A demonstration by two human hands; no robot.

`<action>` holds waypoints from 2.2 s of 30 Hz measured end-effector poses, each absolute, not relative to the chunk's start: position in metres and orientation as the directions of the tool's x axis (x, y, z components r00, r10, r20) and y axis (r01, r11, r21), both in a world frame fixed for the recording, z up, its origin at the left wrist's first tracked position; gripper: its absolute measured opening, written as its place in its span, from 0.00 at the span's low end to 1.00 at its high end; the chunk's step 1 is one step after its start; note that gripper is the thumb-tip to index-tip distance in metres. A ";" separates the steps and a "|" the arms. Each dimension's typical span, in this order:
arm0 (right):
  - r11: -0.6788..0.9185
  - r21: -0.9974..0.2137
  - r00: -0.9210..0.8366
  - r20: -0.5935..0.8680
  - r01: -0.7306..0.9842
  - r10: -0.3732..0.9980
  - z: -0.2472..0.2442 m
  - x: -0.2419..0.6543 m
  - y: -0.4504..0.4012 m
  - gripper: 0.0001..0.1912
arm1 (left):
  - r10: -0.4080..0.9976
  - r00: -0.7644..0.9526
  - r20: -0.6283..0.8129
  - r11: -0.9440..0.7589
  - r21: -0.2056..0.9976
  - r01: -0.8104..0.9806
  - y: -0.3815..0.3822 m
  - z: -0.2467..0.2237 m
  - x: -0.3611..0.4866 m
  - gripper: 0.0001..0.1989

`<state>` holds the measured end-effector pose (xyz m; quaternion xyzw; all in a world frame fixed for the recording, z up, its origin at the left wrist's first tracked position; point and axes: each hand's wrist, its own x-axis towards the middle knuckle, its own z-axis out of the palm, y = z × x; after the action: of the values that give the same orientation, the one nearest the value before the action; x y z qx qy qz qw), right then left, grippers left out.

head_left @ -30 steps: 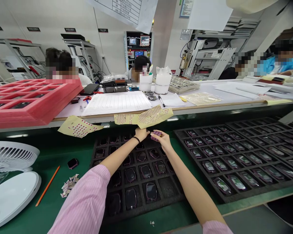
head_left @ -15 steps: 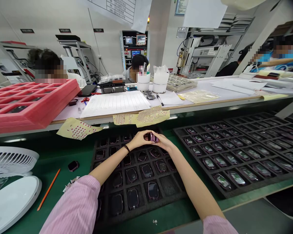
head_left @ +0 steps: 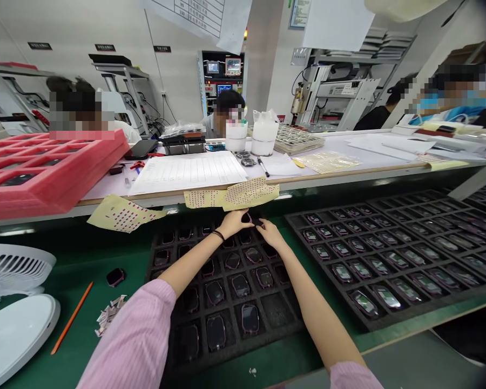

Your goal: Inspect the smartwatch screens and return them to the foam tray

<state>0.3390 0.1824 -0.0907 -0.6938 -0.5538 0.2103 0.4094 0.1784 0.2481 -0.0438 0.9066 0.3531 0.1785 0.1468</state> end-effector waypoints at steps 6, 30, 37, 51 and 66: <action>-0.034 -0.610 0.297 0.335 0.791 0.894 -0.085 0.338 0.176 0.19 | 0.655 0.745 0.123 -0.742 0.288 0.605 0.250 -0.074 0.206 0.24; -0.045 -0.702 0.088 0.025 0.711 0.996 -0.105 0.379 0.182 0.37 | 0.605 0.796 -0.029 -0.780 0.181 0.599 0.208 -0.031 0.092 0.17; -0.073 -0.732 0.148 0.038 0.677 0.988 -0.100 0.378 0.177 0.39 | 0.611 0.791 0.003 -0.766 0.254 0.591 0.220 -0.036 0.105 0.21; 0.008 -0.691 0.338 0.364 0.723 0.868 -0.090 0.355 0.175 0.23 | 0.645 0.758 -0.100 -0.750 0.108 0.653 0.211 -0.019 0.047 0.20; 0.113 -0.619 0.227 0.443 0.778 0.867 -0.093 0.342 0.175 0.18 | 0.643 0.766 -0.009 -0.756 0.154 0.637 0.219 0.006 0.024 0.19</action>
<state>0.3423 0.1747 -0.0933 -0.6639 -0.6193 0.0538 0.4156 0.0238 0.2190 0.0056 0.9366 0.3417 0.0222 0.0742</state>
